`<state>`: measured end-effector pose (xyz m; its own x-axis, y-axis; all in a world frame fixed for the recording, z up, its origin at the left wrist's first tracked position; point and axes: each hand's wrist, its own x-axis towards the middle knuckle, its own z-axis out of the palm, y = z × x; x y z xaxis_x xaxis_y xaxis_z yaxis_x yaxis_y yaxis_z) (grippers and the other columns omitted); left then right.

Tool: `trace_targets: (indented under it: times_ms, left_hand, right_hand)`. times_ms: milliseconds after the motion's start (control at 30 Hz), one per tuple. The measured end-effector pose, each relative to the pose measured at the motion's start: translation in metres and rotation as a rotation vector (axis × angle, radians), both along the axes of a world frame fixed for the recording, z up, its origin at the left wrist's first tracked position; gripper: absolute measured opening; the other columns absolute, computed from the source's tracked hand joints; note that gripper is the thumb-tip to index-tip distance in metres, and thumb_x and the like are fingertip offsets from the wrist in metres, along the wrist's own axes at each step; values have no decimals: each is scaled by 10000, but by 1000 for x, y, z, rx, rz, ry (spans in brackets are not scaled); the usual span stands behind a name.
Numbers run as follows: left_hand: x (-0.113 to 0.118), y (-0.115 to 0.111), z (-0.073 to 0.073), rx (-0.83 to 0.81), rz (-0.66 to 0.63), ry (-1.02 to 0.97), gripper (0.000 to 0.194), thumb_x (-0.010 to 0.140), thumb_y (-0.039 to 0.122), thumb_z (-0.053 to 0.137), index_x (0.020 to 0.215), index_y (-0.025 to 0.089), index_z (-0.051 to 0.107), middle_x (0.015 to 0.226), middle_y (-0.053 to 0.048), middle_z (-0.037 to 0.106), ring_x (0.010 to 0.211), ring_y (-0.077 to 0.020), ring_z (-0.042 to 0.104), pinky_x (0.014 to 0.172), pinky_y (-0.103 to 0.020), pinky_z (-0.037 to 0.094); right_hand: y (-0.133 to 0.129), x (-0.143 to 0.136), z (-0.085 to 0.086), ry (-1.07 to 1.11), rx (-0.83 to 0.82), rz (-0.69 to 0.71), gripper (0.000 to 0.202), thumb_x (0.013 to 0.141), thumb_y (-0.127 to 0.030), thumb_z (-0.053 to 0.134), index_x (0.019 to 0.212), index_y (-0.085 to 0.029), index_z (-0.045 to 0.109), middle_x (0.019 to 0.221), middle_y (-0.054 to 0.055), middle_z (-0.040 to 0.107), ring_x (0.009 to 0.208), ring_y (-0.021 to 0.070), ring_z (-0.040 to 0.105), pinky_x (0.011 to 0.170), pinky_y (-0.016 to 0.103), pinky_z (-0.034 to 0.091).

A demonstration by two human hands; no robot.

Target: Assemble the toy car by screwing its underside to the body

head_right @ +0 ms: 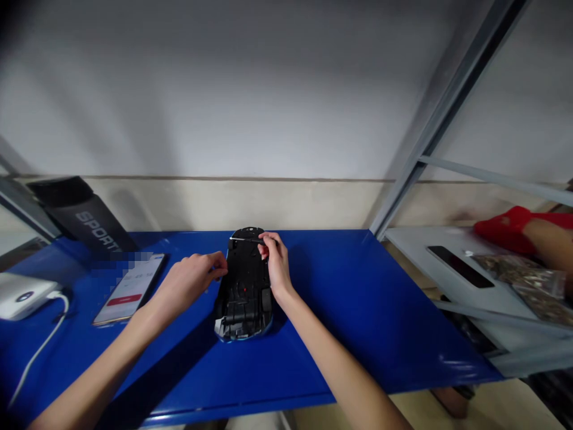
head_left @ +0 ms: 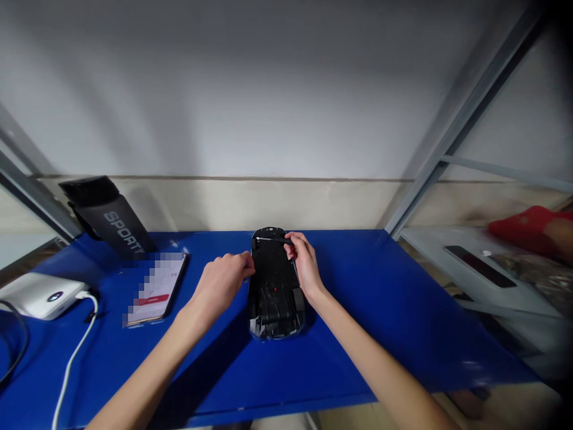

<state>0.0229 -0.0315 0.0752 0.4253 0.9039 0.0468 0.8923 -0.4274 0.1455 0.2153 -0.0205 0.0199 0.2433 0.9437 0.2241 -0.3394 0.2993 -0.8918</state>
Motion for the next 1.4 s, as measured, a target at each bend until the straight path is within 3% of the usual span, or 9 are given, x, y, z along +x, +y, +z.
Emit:
trace_targets:
  times_ms: [233,400,600,900,1167,1400]
  left_hand:
    - [-2,-17,-13,68,57,-46,274,1011,349,372,1179,276,576,885,-58,755,637,-256,682,523,-285,272]
    - [1,-22,-18,100,83,-52,272,1019,362,373,1151,273,593,942,-68,768,789,-316,728,528,-295,253]
    - [2,-23,-17,98,116,-57,272,1007,368,397,1123,269,622,899,-77,768,765,-311,722,531,-296,260]
    - [-6,-2,-14,-133,77,-346,202,902,412,544,995,284,670,921,15,760,555,-164,654,588,-281,408]
    - [-9,14,-3,-210,-40,-336,195,864,350,544,904,224,686,739,-8,731,607,-160,670,555,-242,425]
    - [-15,19,-4,-371,-110,-474,219,876,390,530,919,217,658,794,-25,730,637,-164,679,563,-255,492]
  right_hand:
    - [0,0,-1,-9,8,2,197,882,-399,560,890,-216,633,670,-47,467,641,112,449,604,250,312]
    - [0,1,-2,-18,14,5,190,875,-395,569,890,-218,635,679,-44,465,647,116,449,607,252,315]
    - [2,1,-1,-30,12,-1,196,872,-401,564,887,-218,633,672,-43,458,639,119,445,600,258,312]
    - [0,0,0,-58,9,-2,183,880,-387,554,876,-220,628,666,-44,456,638,119,442,601,266,304]
    - [0,0,0,-73,7,15,179,884,-386,552,882,-225,629,675,-40,463,640,120,440,612,272,309]
    - [-1,1,0,-75,3,13,188,893,-404,549,893,-233,626,678,-42,454,644,121,443,617,269,317]
